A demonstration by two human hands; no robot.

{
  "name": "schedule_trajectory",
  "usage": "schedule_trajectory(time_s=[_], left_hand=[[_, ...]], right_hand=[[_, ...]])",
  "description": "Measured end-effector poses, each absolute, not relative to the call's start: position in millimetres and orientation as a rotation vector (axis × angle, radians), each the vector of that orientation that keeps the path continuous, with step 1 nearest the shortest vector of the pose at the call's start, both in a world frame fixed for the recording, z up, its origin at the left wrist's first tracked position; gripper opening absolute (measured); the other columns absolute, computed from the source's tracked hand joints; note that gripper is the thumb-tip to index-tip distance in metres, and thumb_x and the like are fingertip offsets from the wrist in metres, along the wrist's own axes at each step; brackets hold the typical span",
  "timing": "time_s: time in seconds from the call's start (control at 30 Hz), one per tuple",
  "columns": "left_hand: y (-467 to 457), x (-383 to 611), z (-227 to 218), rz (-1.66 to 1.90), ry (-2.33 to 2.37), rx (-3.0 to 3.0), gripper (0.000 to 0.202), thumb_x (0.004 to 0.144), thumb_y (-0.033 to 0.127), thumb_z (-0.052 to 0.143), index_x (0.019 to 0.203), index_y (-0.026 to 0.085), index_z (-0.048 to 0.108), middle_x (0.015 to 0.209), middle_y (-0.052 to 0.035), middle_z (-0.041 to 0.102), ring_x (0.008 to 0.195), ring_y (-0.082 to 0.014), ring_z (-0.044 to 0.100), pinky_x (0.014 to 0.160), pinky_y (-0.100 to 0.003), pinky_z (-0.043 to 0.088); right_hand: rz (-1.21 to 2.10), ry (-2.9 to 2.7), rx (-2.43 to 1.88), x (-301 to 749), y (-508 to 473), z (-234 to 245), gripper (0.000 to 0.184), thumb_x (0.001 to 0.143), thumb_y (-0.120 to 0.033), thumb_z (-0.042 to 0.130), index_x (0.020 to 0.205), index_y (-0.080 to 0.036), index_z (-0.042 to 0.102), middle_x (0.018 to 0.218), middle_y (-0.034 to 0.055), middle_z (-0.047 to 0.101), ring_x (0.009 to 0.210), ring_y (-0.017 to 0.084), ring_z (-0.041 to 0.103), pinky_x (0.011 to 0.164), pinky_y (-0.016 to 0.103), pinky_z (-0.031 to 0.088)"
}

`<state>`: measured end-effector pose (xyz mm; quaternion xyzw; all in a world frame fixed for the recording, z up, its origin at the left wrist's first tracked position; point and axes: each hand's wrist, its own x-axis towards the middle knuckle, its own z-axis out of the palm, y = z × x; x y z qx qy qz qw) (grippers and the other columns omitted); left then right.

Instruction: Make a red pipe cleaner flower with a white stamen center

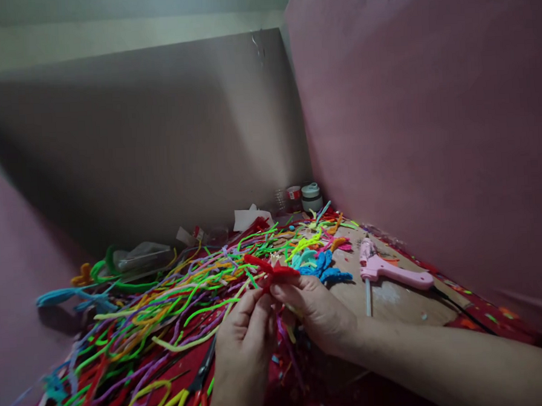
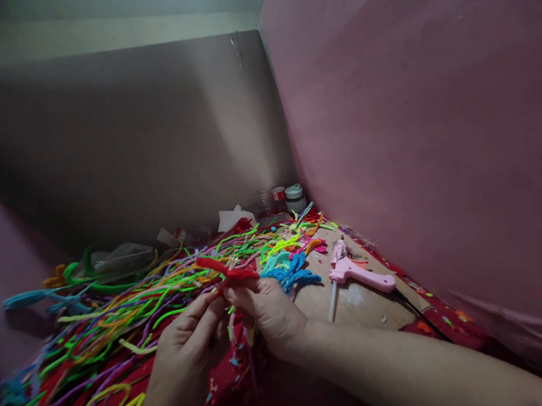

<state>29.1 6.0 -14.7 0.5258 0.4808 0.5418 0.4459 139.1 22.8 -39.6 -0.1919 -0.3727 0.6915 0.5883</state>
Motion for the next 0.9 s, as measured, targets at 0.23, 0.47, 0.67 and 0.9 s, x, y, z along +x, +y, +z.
schedule_trajectory(time_s=[0.23, 0.47, 0.67, 0.9], left_hand=[[9, 32, -13, 1.072, 0.821, 0.865, 0.024, 0.071, 0.031, 0.067, 0.065, 0.016, 0.050, 0.044, 0.0102, 0.035, 0.030, 0.0001, 0.015, 0.027, -0.013, 0.021], [9, 28, -13, 0.972, 0.742, 0.979, 0.014, 0.080, 0.031, 0.057, 0.080, 0.018, 0.053, 0.047, 0.0102, 0.035, 0.033, -0.0018, 0.013, 0.029, -0.013, 0.023], [5, 30, -22, 1.231, 1.243, 1.892, 0.011, 0.081, 0.027, 0.053, 0.079, 0.018, 0.059, 0.063, 0.0001, 0.056, 0.052, -0.0110, 0.051, 0.048, -0.020, 0.039], [8, 28, -35, 1.316, 1.278, 1.986, 0.012, 0.082, 0.025, 0.051, 0.084, 0.020, 0.062, 0.070, 0.0000, 0.060, 0.061, -0.0125, 0.055, 0.058, -0.022, 0.042]], right_hand=[[1.768, -0.771, -0.336, 140, 28, -44, 0.025, 0.066, -0.036, 0.073, 0.069, -0.013, 0.064, 0.055, -0.0028, 0.056, 0.049, 0.008, 0.050, 0.053, 0.021, 0.041], [1.725, -0.865, -0.354, 149, 27, -44, 0.019, 0.071, -0.034, 0.069, 0.073, -0.015, 0.066, 0.062, -0.0018, 0.059, 0.055, 0.009, 0.053, 0.055, 0.021, 0.040], [1.625, -0.876, -0.399, 148, 23, -39, 0.018, 0.072, -0.033, 0.069, 0.079, -0.017, 0.069, 0.064, -0.0019, 0.059, 0.054, 0.008, 0.044, 0.053, 0.021, 0.034], [1.541, -0.907, -0.454, 147, 18, -37, 0.025, 0.066, -0.035, 0.074, 0.057, -0.015, 0.063, 0.049, -0.0060, 0.040, 0.048, 0.006, 0.025, 0.047, 0.020, 0.025]])
